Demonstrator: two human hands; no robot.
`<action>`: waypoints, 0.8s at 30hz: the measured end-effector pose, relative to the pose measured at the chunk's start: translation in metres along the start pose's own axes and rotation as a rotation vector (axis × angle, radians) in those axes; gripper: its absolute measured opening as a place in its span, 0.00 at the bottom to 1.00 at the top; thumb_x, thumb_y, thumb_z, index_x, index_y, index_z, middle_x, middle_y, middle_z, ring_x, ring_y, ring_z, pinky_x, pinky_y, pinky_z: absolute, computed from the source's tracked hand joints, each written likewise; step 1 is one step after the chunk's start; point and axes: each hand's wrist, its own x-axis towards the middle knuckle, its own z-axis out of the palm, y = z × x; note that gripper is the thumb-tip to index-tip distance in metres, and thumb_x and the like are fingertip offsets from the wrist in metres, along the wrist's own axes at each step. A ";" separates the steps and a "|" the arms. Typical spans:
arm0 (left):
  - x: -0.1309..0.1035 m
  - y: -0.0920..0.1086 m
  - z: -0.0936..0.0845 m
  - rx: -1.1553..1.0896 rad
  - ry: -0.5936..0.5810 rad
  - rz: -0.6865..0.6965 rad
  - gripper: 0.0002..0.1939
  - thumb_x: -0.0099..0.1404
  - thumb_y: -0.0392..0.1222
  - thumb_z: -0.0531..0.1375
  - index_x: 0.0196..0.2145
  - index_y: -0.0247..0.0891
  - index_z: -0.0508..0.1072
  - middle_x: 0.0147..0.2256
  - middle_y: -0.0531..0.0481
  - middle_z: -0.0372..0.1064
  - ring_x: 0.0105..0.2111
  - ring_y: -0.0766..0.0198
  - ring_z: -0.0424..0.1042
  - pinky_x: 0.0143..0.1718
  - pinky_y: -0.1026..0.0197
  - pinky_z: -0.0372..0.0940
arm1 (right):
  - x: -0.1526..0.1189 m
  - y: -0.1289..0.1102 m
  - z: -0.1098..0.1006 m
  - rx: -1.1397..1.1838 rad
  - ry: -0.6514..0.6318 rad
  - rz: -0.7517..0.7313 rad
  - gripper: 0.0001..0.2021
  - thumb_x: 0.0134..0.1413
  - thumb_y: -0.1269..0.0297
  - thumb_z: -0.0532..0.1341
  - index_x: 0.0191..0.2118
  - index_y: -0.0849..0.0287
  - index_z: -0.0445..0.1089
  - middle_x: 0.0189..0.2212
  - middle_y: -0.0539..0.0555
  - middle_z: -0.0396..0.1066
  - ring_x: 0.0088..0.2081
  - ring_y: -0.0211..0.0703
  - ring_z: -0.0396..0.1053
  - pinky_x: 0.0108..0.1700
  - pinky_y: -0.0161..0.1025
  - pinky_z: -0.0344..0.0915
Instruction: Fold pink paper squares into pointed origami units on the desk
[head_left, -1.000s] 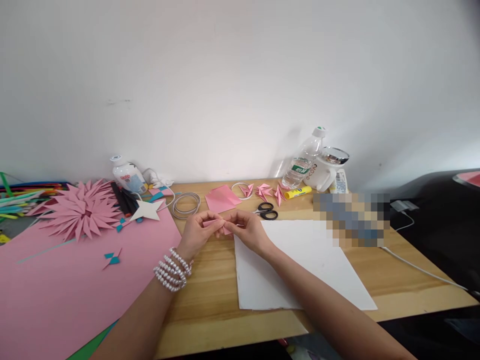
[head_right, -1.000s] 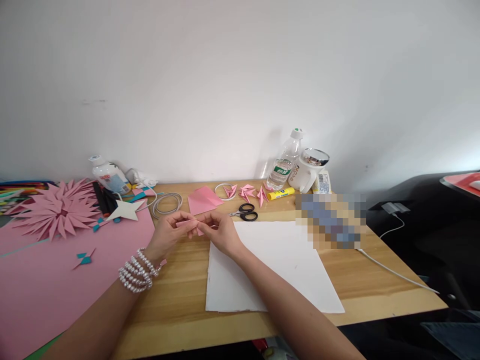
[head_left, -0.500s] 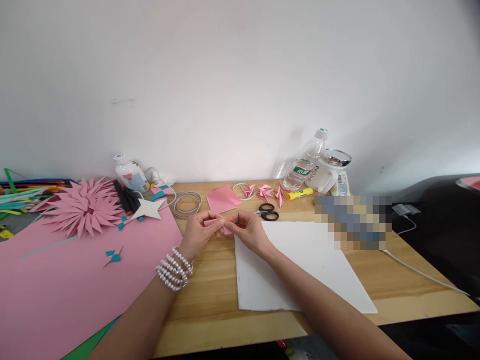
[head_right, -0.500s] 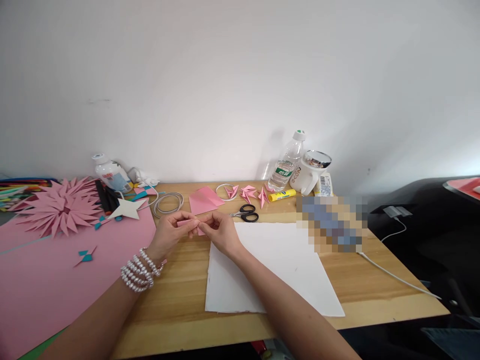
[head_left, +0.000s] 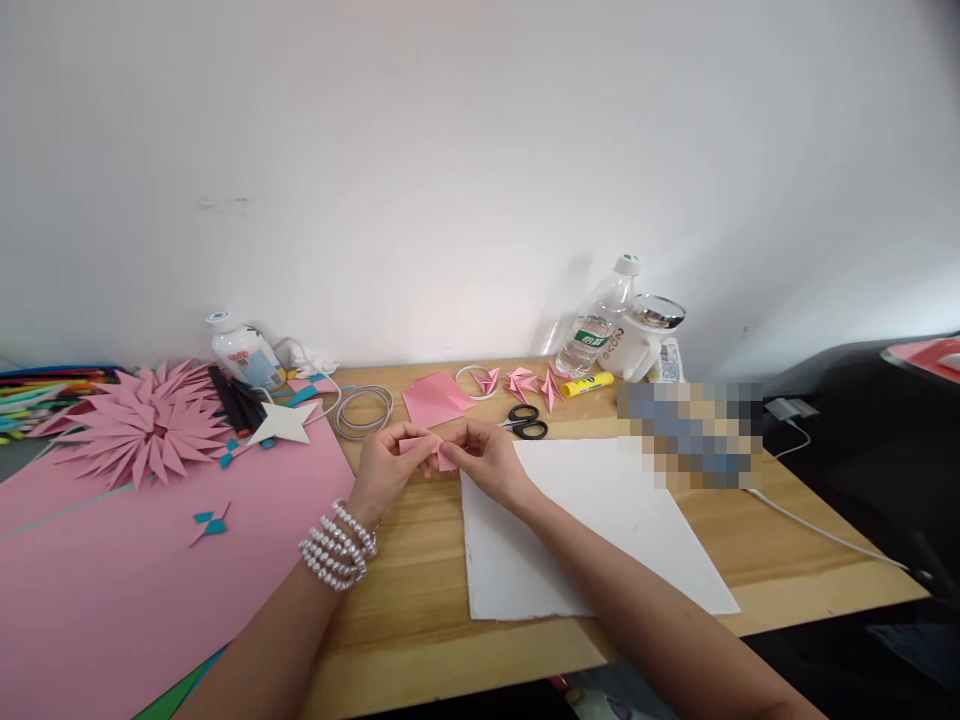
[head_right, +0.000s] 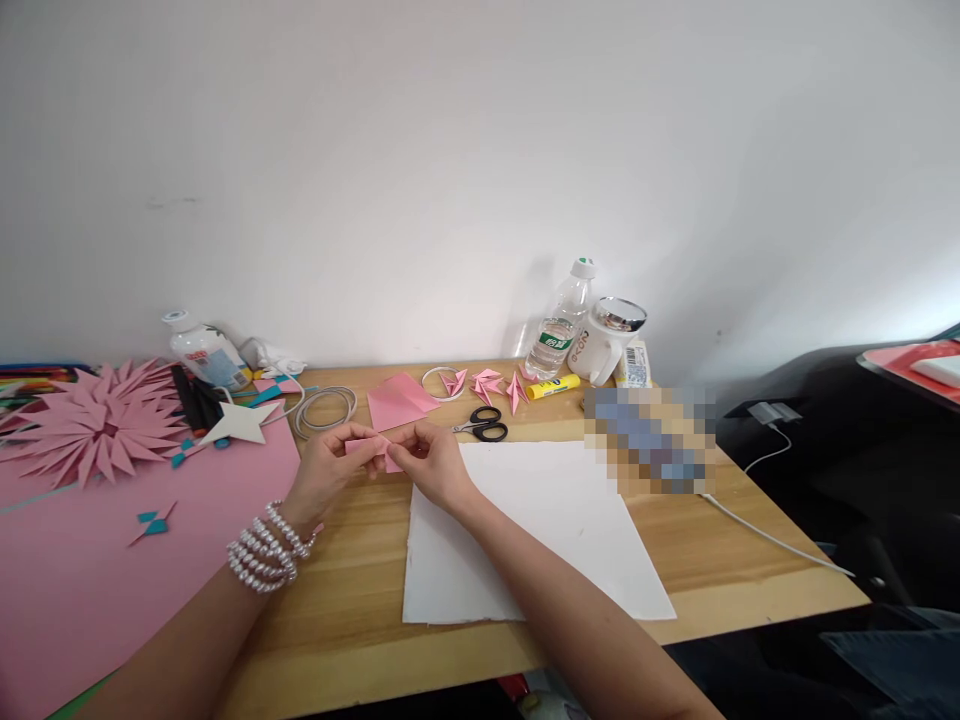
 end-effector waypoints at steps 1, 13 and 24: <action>0.000 0.000 0.000 0.028 0.009 0.004 0.08 0.51 0.43 0.60 0.23 0.34 0.69 0.16 0.53 0.66 0.16 0.69 0.63 0.21 0.66 0.60 | 0.000 0.000 0.000 -0.005 -0.014 -0.005 0.12 0.44 0.56 0.60 0.26 0.62 0.67 0.23 0.51 0.69 0.25 0.37 0.65 0.28 0.34 0.62; 0.002 0.004 0.002 -0.180 0.002 -0.010 0.10 0.49 0.39 0.61 0.30 0.33 0.69 0.18 0.54 0.67 0.19 0.69 0.64 0.21 0.66 0.60 | 0.003 -0.003 -0.002 0.127 0.052 0.021 0.11 0.43 0.57 0.61 0.28 0.60 0.64 0.19 0.47 0.64 0.20 0.33 0.61 0.23 0.32 0.60; 0.002 -0.002 0.001 -0.144 -0.035 0.086 0.18 0.49 0.37 0.62 0.40 0.34 0.67 0.24 0.53 0.70 0.22 0.67 0.69 0.27 0.61 0.66 | 0.006 -0.007 -0.005 0.190 0.091 0.083 0.12 0.40 0.58 0.63 0.26 0.63 0.65 0.19 0.48 0.65 0.21 0.32 0.61 0.25 0.32 0.58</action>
